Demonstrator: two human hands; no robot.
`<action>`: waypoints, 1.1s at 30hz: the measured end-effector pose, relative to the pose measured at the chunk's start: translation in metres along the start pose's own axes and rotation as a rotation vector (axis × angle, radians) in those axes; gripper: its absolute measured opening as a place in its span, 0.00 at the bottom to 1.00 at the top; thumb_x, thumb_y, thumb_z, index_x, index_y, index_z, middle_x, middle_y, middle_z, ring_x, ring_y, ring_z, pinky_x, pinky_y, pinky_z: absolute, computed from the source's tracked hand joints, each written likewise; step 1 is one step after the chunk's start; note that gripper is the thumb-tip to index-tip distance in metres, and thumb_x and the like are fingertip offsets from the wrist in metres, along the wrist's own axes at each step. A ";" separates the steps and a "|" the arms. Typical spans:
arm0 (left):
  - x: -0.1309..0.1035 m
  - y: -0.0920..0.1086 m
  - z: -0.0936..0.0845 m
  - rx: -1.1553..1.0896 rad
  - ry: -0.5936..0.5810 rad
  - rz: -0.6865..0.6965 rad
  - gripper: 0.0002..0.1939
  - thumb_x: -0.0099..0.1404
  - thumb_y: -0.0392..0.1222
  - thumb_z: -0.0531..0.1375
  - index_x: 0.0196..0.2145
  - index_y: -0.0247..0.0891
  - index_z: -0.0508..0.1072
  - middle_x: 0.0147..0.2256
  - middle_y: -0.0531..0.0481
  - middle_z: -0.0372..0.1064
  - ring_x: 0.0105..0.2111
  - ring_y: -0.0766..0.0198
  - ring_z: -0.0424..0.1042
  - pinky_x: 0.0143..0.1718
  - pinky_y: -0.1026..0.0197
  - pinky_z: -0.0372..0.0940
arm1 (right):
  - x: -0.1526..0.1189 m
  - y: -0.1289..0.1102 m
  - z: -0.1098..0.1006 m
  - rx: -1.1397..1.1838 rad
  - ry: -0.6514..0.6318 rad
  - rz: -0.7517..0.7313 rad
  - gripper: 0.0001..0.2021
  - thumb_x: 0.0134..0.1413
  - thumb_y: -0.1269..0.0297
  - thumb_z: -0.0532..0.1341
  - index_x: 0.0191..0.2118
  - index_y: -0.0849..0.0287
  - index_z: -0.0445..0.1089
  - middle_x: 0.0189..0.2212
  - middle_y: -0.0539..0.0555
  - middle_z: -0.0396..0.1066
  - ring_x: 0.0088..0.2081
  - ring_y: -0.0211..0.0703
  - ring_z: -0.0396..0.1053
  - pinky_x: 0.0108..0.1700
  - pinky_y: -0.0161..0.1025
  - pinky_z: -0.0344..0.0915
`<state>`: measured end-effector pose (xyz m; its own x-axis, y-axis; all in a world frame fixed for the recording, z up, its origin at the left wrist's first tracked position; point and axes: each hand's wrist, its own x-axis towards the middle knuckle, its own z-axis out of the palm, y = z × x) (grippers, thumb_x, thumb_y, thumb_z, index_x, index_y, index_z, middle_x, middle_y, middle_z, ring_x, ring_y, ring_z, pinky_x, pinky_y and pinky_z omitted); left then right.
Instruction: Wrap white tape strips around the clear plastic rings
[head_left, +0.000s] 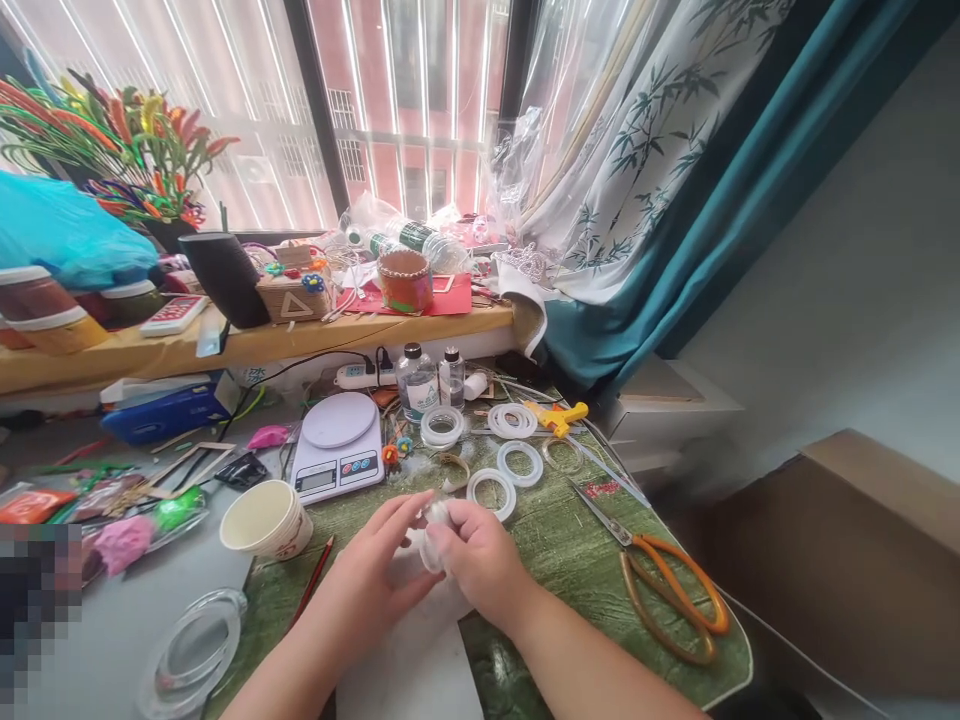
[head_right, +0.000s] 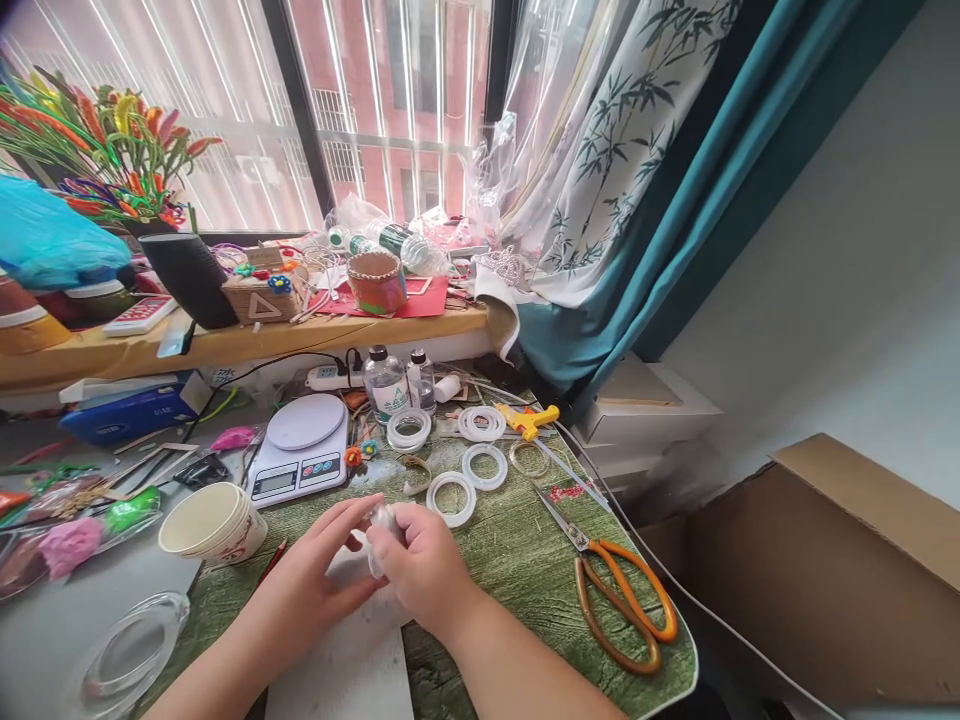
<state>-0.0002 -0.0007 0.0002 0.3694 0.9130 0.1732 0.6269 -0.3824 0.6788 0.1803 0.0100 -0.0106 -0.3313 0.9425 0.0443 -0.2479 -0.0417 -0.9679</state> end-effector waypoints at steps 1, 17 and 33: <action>0.000 0.001 0.000 -0.005 0.003 -0.003 0.35 0.63 0.38 0.66 0.65 0.54 0.63 0.60 0.45 0.68 0.54 0.50 0.74 0.50 0.52 0.74 | -0.001 0.000 0.000 -0.048 0.006 -0.034 0.18 0.60 0.47 0.63 0.33 0.60 0.72 0.25 0.48 0.62 0.27 0.38 0.57 0.30 0.35 0.58; 0.000 0.003 0.004 -0.170 0.034 -0.066 0.31 0.64 0.39 0.64 0.64 0.51 0.66 0.56 0.44 0.72 0.46 0.55 0.77 0.49 0.54 0.74 | -0.005 0.000 0.003 -0.294 0.000 -0.179 0.17 0.60 0.49 0.63 0.31 0.58 0.72 0.24 0.48 0.62 0.29 0.41 0.60 0.35 0.37 0.61; 0.001 -0.006 0.003 -0.486 0.014 -0.240 0.31 0.64 0.52 0.66 0.62 0.44 0.67 0.53 0.41 0.74 0.47 0.50 0.76 0.51 0.51 0.71 | -0.003 0.000 0.005 -0.064 -0.004 -0.057 0.18 0.61 0.46 0.62 0.37 0.58 0.74 0.24 0.47 0.60 0.26 0.39 0.58 0.33 0.38 0.61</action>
<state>-0.0013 0.0022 -0.0053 0.2435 0.9697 -0.0196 0.3013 -0.0564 0.9519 0.1771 0.0057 -0.0096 -0.3223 0.9413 0.1008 -0.2083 0.0333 -0.9775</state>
